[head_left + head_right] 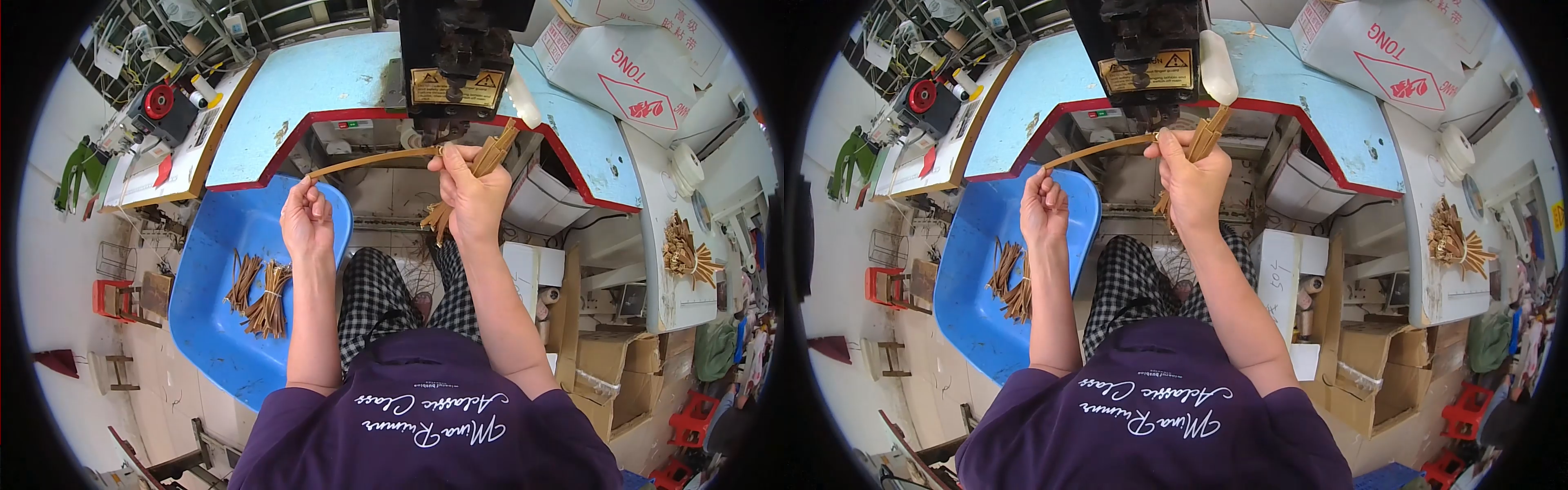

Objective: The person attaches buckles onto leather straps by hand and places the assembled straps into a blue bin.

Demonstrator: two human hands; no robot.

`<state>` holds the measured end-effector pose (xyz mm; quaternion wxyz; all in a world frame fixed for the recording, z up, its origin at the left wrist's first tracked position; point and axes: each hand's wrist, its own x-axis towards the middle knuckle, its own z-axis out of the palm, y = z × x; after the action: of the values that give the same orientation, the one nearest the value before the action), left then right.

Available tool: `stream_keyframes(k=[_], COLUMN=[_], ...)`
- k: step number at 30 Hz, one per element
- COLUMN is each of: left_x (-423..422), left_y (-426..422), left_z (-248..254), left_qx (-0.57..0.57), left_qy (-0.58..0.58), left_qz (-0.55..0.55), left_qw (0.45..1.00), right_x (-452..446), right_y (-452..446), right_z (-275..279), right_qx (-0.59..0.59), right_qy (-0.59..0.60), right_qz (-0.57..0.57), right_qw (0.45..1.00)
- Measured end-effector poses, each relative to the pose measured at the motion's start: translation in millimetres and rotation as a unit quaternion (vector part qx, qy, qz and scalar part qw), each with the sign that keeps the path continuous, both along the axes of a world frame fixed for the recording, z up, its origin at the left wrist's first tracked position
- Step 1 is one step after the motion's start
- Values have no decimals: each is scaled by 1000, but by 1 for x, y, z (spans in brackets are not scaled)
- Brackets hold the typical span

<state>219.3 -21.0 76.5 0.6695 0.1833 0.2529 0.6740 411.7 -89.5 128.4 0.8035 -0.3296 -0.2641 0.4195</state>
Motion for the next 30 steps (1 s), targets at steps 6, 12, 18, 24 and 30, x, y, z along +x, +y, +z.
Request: stream_keyframes(k=[6,12,18,24,30], left_x=[12,49,69,80,92], left_y=[-9,-31,-28,-24,-20], left_z=[4,3,20,47,58], left_qx=[141,363,321,231,157], left_qy=[491,571,475,409,332], left_qz=[239,-7,-89,-182,-197], left_qw=[826,736,814,864,909], right_x=[2,5,8,10,12], right_y=[1,-2,-8,-5,0], right_z=[-22,-30,-18,-11,-9], right_qx=[-56,-56,-11,-19,-22], right_qy=[-90,-34,-64,-77,-44], right_qz=[85,164,118,5,-32], right_qw=[991,984,991,997,998])
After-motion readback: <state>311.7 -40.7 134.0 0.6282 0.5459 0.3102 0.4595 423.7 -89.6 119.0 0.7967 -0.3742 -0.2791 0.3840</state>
